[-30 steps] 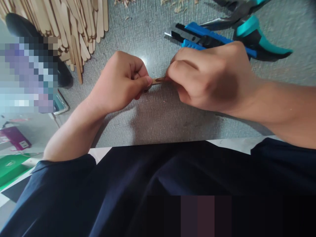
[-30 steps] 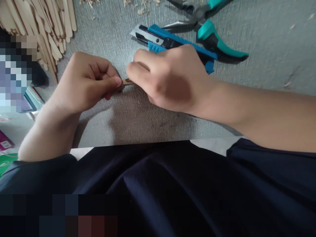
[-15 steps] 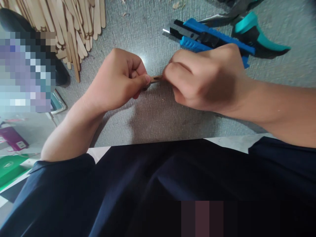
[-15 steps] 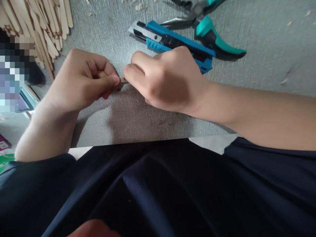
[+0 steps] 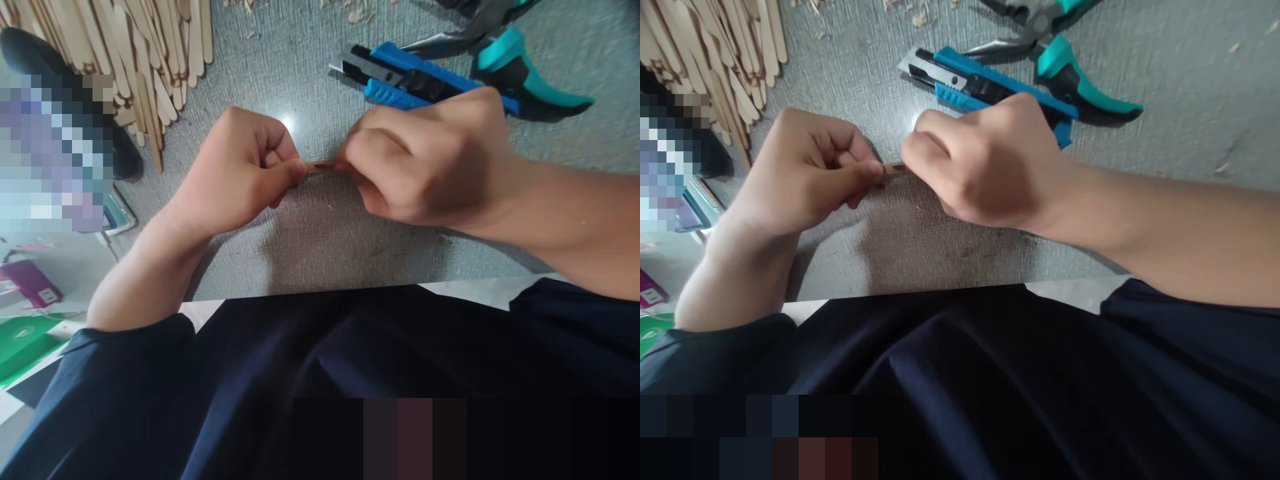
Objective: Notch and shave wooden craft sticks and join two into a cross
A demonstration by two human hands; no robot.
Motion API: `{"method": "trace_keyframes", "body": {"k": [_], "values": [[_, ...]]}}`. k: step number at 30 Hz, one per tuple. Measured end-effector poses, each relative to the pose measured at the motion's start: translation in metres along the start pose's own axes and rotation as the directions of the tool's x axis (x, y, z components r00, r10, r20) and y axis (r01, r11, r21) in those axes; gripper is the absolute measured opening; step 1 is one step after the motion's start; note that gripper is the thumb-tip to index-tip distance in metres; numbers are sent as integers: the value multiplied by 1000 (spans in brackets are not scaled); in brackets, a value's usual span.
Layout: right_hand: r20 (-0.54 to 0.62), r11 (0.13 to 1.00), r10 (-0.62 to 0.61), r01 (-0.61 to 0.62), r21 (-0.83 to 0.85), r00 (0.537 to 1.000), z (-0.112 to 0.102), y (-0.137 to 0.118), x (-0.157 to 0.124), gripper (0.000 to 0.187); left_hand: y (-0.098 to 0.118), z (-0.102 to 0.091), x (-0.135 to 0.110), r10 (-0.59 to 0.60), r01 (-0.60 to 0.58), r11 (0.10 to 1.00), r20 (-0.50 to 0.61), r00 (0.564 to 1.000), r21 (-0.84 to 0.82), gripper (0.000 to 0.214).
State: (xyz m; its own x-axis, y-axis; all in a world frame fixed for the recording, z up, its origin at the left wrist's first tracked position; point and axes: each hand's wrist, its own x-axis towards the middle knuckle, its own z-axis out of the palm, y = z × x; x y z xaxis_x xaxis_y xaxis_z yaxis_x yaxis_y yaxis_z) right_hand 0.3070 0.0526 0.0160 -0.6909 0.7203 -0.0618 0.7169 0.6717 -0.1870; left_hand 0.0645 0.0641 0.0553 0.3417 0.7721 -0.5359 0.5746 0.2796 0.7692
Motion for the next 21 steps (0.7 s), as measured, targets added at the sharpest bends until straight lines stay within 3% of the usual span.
{"method": "trace_keyframes", "body": {"k": [7,9,12,14,17,21], "values": [[-142,993,55,-40,109,988,22,12,-16,40,2,3,-1,-20,28,991,-56,998,129,27],[-291,994,30,3,112,956,29,15,-21,38,1,4,-2,-26,38,991,-94,995,128,26],[-503,993,4,57,105,864,35,18,-25,36,0,5,-3,-43,56,990,-100,994,131,25],[-450,993,10,45,110,893,34,18,-25,44,-1,6,-3,-37,48,990,-83,996,135,23],[-212,990,38,-8,139,977,25,16,-20,50,0,7,-3,-13,26,990,-90,996,139,22],[-93,985,79,-63,160,993,14,10,-15,41,0,5,-3,-25,37,988,-81,996,149,23]]}}
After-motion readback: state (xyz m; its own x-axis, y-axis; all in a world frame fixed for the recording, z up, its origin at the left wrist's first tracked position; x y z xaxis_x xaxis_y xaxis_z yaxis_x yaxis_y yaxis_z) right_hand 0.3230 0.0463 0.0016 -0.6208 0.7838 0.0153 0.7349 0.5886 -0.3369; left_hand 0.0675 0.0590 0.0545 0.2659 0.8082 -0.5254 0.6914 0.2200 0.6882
